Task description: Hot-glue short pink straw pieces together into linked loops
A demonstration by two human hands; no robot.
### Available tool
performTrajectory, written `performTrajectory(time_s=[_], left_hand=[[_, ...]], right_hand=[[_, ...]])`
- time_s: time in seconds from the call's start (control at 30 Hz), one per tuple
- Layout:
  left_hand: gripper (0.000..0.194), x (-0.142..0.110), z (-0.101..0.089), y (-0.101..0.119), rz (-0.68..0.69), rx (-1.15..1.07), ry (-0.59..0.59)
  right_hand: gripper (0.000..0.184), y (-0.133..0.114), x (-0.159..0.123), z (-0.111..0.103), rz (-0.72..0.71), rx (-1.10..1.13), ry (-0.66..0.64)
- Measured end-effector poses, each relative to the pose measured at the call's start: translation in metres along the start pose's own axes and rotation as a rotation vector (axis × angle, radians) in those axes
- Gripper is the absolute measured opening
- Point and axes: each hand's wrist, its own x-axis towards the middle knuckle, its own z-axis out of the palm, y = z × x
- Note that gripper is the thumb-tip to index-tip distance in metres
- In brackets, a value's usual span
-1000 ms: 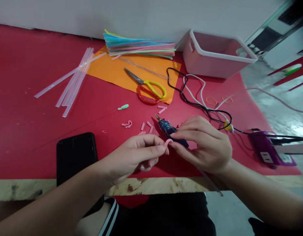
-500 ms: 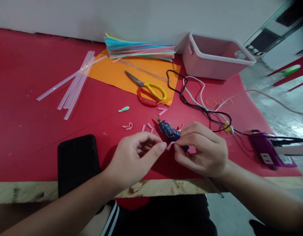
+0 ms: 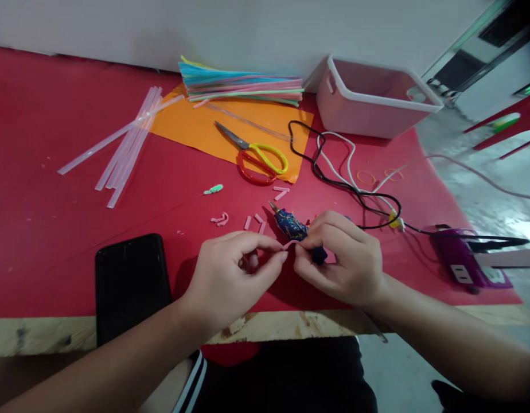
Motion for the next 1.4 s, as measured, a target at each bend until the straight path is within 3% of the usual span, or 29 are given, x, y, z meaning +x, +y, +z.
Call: performTrajectory(time_s=[0.33, 0.57, 0.73, 0.9, 1.4], left_hand=[[0.003, -0.002, 0.002, -0.002, -0.052, 0.024, 0.032], [0.005, 0.0, -0.002, 0.001, -0.044, 0.024, 0.0], [0.007, 0.003, -0.004, 0.003, -0.016, -0.128, -0.041], [0.007, 0.003, -0.006, 0.002, 0.043, -0.169, -0.059], [0.007, 0.003, -0.008, 0.002, 0.062, -0.123, -0.066]], right_hand=[[0.015, 0.0, 0.0, 0.003, -0.02, -0.024, 0.015], [0.015, 0.001, 0.002, 0.002, -0.153, -0.036, 0.031], [0.004, 0.0, 0.004, -0.01, -0.074, 0.123, 0.015], [0.017, 0.002, 0.004, -0.017, -0.114, 0.158, 0.017], [0.024, 0.004, 0.002, -0.013, -0.138, 0.143, 0.033]])
